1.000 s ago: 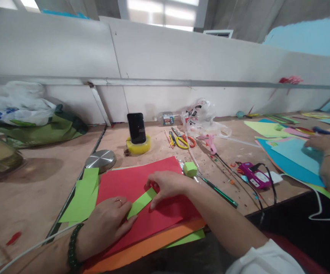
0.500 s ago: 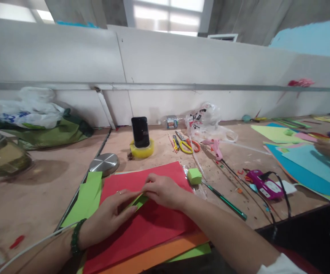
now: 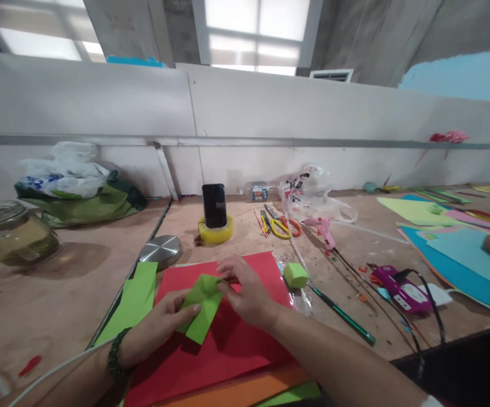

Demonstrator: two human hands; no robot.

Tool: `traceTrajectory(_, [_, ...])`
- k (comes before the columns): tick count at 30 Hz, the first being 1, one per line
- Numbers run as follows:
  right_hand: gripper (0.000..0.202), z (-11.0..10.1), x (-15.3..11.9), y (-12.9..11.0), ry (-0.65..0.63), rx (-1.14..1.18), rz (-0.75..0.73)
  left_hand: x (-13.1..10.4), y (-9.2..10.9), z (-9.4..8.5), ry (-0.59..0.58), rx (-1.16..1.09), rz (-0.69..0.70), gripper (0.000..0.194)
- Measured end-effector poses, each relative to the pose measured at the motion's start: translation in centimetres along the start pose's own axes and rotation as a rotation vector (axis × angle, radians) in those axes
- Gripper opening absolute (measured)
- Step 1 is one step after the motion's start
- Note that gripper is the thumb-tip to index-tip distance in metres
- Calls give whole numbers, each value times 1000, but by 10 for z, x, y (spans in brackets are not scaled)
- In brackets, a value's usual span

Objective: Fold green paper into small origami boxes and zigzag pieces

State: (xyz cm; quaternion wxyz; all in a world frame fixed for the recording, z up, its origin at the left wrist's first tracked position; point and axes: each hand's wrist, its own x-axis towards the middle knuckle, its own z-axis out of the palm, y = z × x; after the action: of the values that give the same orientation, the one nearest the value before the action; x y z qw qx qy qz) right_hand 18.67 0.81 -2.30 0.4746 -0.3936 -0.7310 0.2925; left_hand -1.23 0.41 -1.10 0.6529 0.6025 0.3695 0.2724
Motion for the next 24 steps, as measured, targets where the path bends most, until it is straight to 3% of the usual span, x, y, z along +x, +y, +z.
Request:
traceTrajectory(4, [11,-4,-1,-7,-91,-165,-200,-1,2,3,6,-99,-20,49])
traceTrajectory(8, [32,-2,0,-5,-152,-88,-4,-3,5,3,36,-89,-24,51])
traceTrajectory(10, [30,-1,0,-2,-197,-51,119,-3,5,2,17,-73,-19,49])
traceTrajectory(12, [21,-2,1,0,-205,-79,152,-2,3,2,8,-63,-17,48])
traceTrajectory(15, [13,-6,1,-3,-126,-196,-31,-2,2,2,19,-77,-12,48])
traceTrajectory(18, [29,-9,1,-7,-110,-214,-159,-3,5,3,29,-69,7,45])
traceTrajectory(20, [39,-9,2,-8,-156,-143,-70,-4,6,4,26,-47,-3,44])
traceTrajectory(24, [37,-8,3,-7,-230,-84,180,-6,6,2,45,158,36,40])
